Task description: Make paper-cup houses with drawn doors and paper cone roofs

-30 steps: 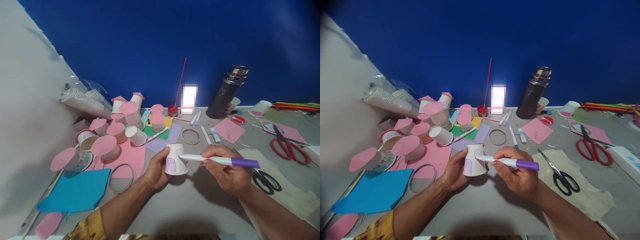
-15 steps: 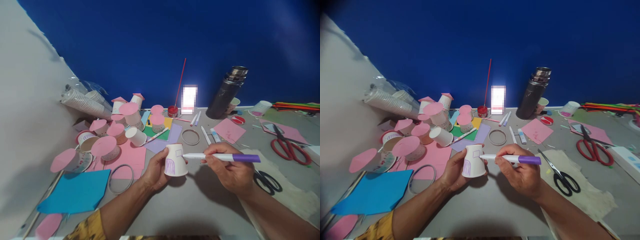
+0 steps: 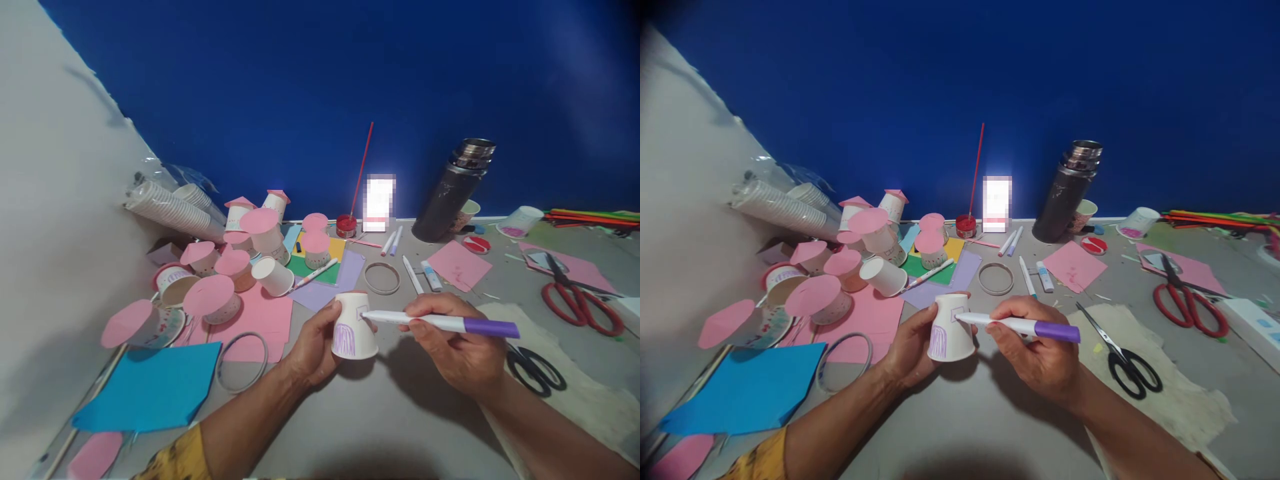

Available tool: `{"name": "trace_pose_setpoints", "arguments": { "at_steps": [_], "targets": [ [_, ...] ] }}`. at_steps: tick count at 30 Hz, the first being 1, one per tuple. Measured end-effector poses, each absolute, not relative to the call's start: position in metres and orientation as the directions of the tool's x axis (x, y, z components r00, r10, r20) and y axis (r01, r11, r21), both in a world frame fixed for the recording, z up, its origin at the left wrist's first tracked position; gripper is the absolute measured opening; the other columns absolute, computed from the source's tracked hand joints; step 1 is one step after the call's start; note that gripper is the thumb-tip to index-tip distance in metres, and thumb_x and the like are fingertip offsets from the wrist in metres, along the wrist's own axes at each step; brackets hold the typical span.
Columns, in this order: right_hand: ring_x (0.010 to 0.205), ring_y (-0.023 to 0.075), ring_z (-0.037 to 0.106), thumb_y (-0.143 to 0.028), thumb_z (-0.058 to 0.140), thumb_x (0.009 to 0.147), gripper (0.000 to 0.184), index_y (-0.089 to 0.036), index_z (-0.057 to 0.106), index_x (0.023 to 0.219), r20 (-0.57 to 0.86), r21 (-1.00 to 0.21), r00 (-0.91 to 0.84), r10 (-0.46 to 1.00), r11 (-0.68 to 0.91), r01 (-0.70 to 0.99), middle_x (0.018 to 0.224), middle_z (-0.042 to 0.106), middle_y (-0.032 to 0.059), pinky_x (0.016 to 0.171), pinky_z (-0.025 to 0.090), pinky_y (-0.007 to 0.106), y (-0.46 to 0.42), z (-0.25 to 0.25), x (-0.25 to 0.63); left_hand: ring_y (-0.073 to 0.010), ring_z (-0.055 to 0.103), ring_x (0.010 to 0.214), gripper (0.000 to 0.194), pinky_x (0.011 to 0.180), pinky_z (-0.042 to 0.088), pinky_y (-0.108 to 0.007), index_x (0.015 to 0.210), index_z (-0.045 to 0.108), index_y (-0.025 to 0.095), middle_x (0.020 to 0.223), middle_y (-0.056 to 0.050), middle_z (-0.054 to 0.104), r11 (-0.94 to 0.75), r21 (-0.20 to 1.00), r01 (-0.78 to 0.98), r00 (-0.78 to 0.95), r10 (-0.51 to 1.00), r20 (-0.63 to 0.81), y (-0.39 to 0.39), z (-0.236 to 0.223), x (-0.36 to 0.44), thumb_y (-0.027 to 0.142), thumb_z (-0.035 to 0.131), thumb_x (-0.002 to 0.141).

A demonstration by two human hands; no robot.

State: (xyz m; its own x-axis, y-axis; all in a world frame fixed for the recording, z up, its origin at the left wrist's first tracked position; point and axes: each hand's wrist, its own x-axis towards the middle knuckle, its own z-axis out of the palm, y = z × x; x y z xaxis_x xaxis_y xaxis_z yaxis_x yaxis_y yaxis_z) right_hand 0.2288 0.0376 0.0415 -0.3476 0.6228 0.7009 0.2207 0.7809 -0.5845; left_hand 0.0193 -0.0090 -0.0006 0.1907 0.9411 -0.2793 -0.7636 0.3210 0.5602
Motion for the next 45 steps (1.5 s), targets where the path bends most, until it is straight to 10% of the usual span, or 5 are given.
{"name": "trace_pose_setpoints", "arguments": {
  "at_steps": [36, 45],
  "targets": [
    [0.052, 0.0118, 0.062, -0.022, 0.062, 0.099, 0.011, -0.023, 0.069, 0.108, 0.614, -0.744, -0.209, 0.761, 0.646, 0.169, 0.079, 0.074, -0.0006, 0.05, 0.052, 0.025, 0.046, 0.032, 0.231, -0.0335, 0.073, 0.103, 0.049, 0.094, 0.054, -0.049, 0.128, 0.063, 0.007, 0.117, -0.024, 0.074, 0.361, 0.525, -0.771, 0.215, 0.923, -0.319, -0.006, 0.003, 0.022, 0.046, 0.054, 0.099],
    [0.071, 0.02, 0.073, -0.026, 0.076, 0.089, 0.023, -0.023, 0.066, 0.111, 0.747, -0.353, -0.5, 0.438, 0.899, 0.26, 0.087, 0.078, 0.0051, 0.066, 0.059, 0.031, 0.047, 0.042, 0.221, -0.0249, 0.071, 0.094, 0.047, 0.089, 0.055, -0.039, 0.135, 0.063, 0.015, 0.106, -0.011, 0.076, 0.227, 0.578, -0.784, 0.095, 0.964, -0.249, -0.006, 0.01, 0.024, 0.023, 0.069, 0.089]
  ]
}}
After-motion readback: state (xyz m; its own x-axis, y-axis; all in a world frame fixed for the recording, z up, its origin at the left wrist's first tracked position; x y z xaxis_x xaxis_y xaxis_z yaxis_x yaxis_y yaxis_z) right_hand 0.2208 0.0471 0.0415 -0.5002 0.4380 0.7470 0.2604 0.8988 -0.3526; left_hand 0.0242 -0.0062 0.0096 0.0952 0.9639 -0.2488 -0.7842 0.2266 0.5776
